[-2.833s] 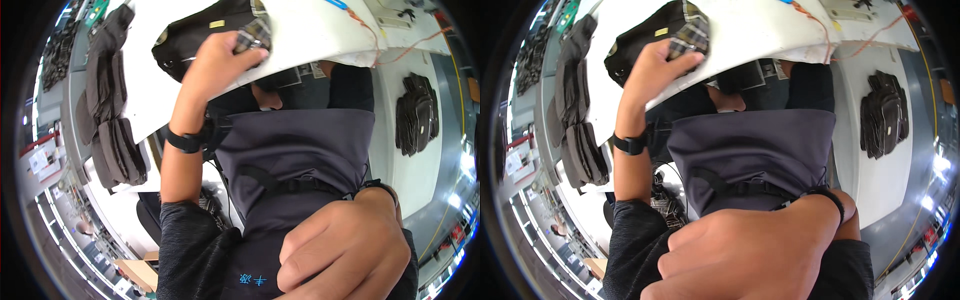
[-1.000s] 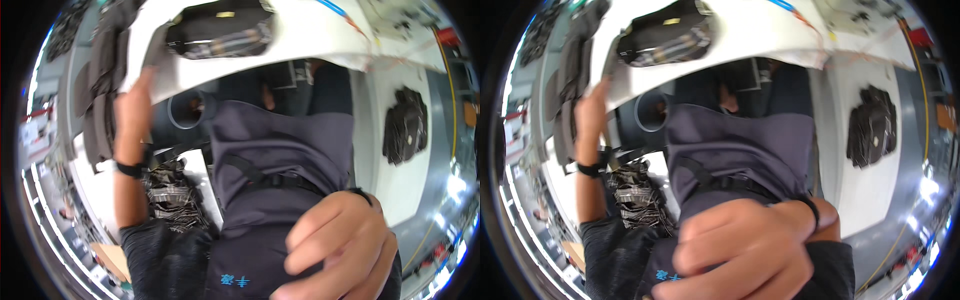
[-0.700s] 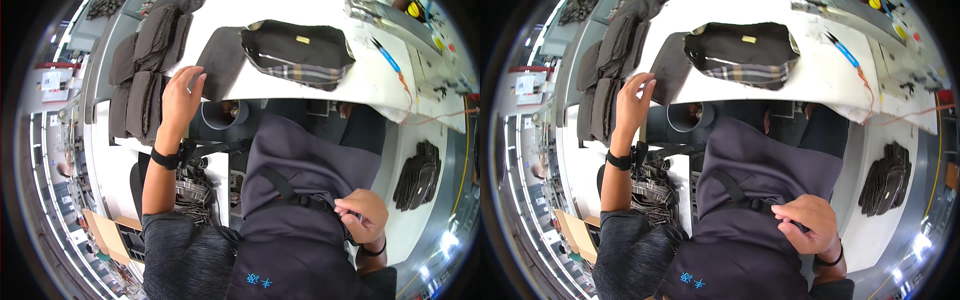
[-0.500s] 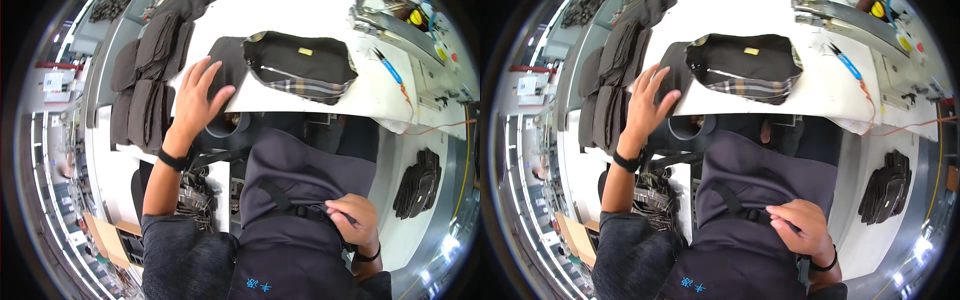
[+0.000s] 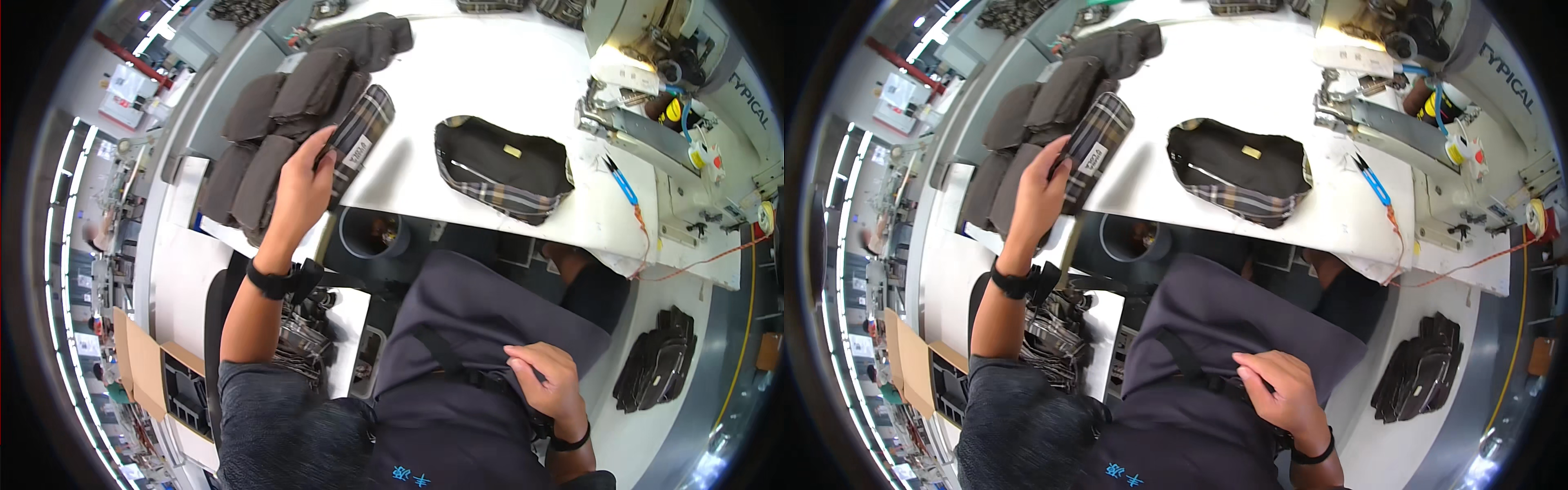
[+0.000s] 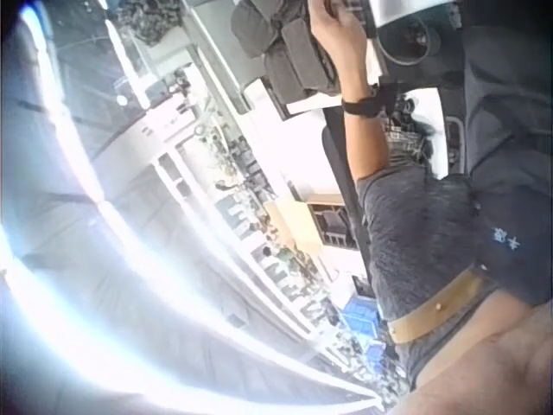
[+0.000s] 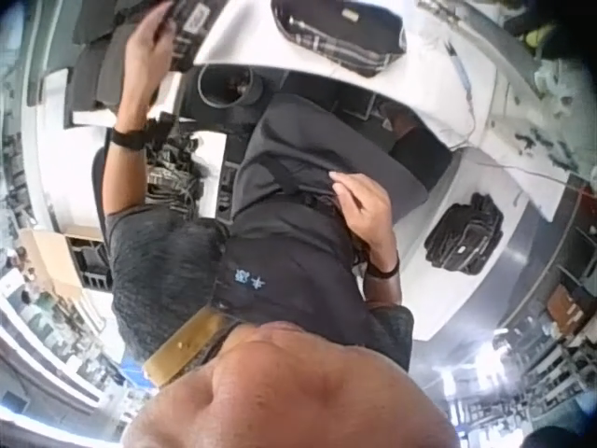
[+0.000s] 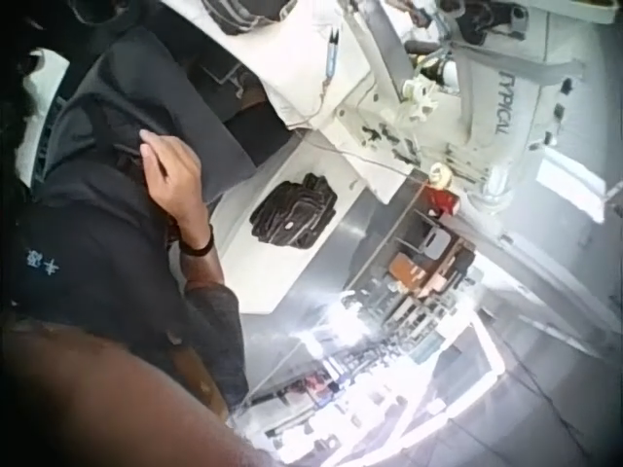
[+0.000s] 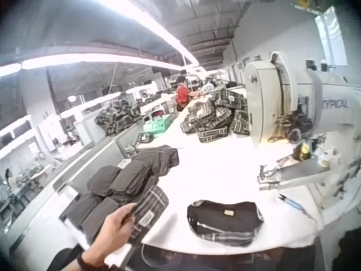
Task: The recorder is using a sewing machine to assemble a plaid fabric bag, joining fabric pieces and finishing edges.
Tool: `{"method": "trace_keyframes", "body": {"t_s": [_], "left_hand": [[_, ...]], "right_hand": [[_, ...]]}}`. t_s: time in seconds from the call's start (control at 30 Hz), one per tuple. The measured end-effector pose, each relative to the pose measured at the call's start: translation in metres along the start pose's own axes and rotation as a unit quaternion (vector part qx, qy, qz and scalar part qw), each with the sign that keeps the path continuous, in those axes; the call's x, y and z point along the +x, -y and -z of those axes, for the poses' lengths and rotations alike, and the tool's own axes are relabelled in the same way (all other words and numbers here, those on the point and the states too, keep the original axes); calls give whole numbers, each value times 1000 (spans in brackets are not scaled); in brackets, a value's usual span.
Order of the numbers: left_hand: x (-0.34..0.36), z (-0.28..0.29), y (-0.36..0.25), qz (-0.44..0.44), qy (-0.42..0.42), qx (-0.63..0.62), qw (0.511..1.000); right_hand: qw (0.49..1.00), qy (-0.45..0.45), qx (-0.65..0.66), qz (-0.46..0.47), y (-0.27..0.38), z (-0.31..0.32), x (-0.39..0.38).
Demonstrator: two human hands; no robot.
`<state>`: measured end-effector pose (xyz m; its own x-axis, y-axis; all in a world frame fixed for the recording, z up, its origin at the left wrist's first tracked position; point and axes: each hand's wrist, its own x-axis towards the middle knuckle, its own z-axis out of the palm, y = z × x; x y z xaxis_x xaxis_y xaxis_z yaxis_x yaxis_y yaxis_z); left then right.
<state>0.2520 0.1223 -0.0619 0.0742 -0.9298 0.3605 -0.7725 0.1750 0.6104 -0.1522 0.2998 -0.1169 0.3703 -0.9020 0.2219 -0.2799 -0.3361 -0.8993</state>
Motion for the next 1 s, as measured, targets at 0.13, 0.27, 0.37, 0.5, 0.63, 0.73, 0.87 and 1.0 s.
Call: {"method": "trace_keyframes", "body": {"t_s": [0.13,0.27,0.37,0.5,0.63,0.73,0.87,1.0], "left_hand": [[-11,49,-53,71,131,-253,956],[-20,51,-111,-25,281,-136,950],[-24,40,-142,-174,319,-41,931],[-20,3,-169,-290,361,-24,886],[4,-26,-166,-295,377,-5,878],[38,-44,-152,-268,439,-75,854],[90,-74,-119,-273,423,-91,859],[131,-126,-76,-429,284,-7,857]], "right_hand": [[999,-24,-37,17,0,8,3],[975,-65,-151,149,31,36,41],[927,-113,-242,264,64,46,91],[941,-2,-258,218,54,48,115],[991,-27,-84,101,26,50,123],[995,58,13,-80,26,70,147],[991,88,-22,-103,1,82,195],[932,-20,-346,107,-37,60,233]]}}
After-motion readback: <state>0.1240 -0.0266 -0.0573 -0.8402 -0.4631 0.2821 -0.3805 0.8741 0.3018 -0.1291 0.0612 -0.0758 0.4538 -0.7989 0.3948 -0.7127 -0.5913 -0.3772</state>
